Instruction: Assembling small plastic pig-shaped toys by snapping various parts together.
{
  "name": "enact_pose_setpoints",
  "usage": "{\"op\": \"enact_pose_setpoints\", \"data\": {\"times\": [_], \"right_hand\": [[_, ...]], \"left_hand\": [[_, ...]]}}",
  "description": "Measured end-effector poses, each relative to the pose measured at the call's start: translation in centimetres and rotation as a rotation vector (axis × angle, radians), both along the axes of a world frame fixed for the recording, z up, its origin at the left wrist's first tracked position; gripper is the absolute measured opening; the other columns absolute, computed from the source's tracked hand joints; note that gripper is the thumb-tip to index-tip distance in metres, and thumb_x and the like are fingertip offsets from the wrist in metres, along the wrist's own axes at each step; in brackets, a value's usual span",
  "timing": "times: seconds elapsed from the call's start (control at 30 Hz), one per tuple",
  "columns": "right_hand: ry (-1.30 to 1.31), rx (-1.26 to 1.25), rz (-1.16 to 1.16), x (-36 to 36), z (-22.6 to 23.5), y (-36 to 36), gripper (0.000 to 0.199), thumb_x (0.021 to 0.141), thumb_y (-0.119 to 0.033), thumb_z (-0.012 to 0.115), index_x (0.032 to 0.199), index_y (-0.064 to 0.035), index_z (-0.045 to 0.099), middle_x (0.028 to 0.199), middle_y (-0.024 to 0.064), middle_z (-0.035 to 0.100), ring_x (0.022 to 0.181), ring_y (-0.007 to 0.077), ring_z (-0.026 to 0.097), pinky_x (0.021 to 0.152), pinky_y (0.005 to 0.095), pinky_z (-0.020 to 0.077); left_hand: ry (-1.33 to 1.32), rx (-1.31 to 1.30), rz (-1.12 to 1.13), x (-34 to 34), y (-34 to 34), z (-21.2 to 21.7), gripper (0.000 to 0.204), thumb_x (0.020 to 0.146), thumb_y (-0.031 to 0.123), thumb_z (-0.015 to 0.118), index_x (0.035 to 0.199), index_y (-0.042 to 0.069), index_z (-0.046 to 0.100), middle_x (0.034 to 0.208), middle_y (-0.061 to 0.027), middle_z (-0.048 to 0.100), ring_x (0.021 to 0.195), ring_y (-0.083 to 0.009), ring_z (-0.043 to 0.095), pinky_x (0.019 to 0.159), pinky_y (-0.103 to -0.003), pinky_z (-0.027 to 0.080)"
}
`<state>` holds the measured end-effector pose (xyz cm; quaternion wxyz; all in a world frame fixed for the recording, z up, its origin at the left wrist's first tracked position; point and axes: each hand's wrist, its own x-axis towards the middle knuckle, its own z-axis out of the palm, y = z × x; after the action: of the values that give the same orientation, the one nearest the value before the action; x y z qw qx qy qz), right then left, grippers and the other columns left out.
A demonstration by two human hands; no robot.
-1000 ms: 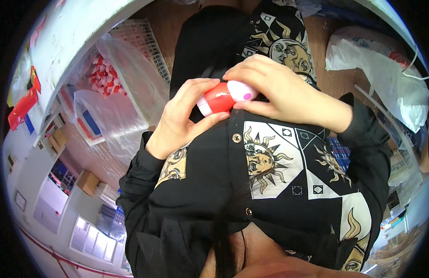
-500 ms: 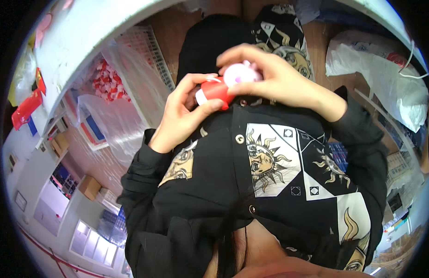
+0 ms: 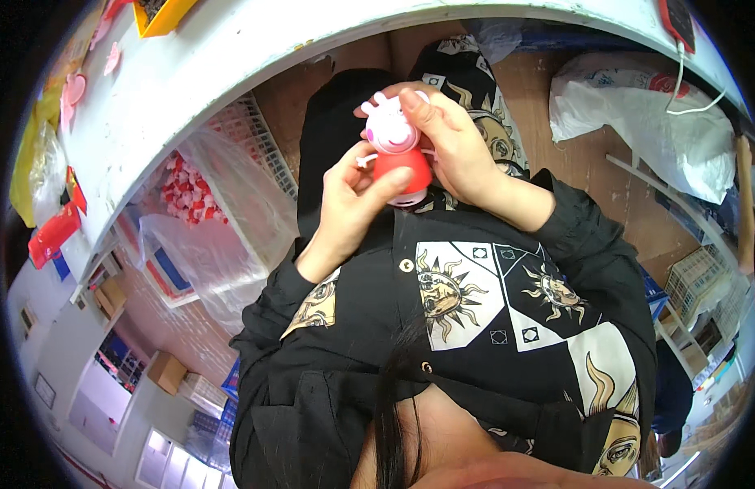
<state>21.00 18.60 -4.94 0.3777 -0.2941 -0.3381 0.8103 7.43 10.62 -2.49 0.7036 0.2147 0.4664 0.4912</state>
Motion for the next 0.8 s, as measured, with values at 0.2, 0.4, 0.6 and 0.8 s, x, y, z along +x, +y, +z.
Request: {"op": "enact_pose_setpoints", "data": {"times": [0.2, 0.4, 0.6, 0.8], "right_hand": [[-0.048, 0.065, 0.077, 0.2, 0.2, 0.0, 0.029, 0.099, -0.027, 0.049, 0.111, -0.0008, 0.056, 0.102, 0.0063, 0.064, 0.094, 0.0112, 0.06, 0.086, 0.0249, 0.046], [-0.361, 0.66, 0.263, 0.3, 1.4, -0.8, 0.034, 0.09, -0.021, 0.062, 0.12, -0.0053, 0.055, 0.112, 0.0105, 0.057, 0.1, 0.0209, 0.06, 0.086, 0.0304, 0.0474], [-0.292, 0.793, 0.322, -0.5, 1.2, -1.6, 0.041, 0.081, -0.015, 0.066, 0.112, -0.0017, 0.041, 0.107, 0.0166, 0.048, 0.1, 0.0288, 0.056, 0.084, 0.0364, 0.0472], [-0.445, 0.579, 0.565, 0.8, 2.7, -1.4, 0.036, 0.079, -0.015, 0.067, 0.107, -0.002, 0.05, 0.104, 0.0137, 0.055, 0.1, 0.0306, 0.059, 0.086, 0.0361, 0.0475]], "left_hand": [[0.229, 0.089, -0.042, 0.4, -0.6, -0.7, 0.046, 0.086, 0.01, 0.07, 0.124, -0.004, 0.047, 0.113, -0.0129, 0.061, 0.101, -0.0154, 0.061, 0.09, -0.029, 0.049], [0.389, 0.113, -0.18, -4.1, -0.9, 1.4, 0.082, 0.07, 0.01, 0.082, 0.136, 0.001, 0.035, 0.129, -0.0118, 0.048, 0.116, -0.0211, 0.054, 0.097, -0.035, 0.046], [0.797, 0.289, -0.252, -5.2, -1.7, 4.9, 0.045, 0.078, 0.0, 0.071, 0.121, 0.001, 0.06, 0.131, -0.0186, 0.053, 0.105, -0.023, 0.063, 0.083, -0.032, 0.056], [0.942, 0.274, -0.22, -5.4, -4.2, 4.6, 0.041, 0.079, 0.001, 0.071, 0.118, -0.002, 0.06, 0.119, -0.0172, 0.062, 0.1, -0.0235, 0.065, 0.082, -0.031, 0.056]]}}
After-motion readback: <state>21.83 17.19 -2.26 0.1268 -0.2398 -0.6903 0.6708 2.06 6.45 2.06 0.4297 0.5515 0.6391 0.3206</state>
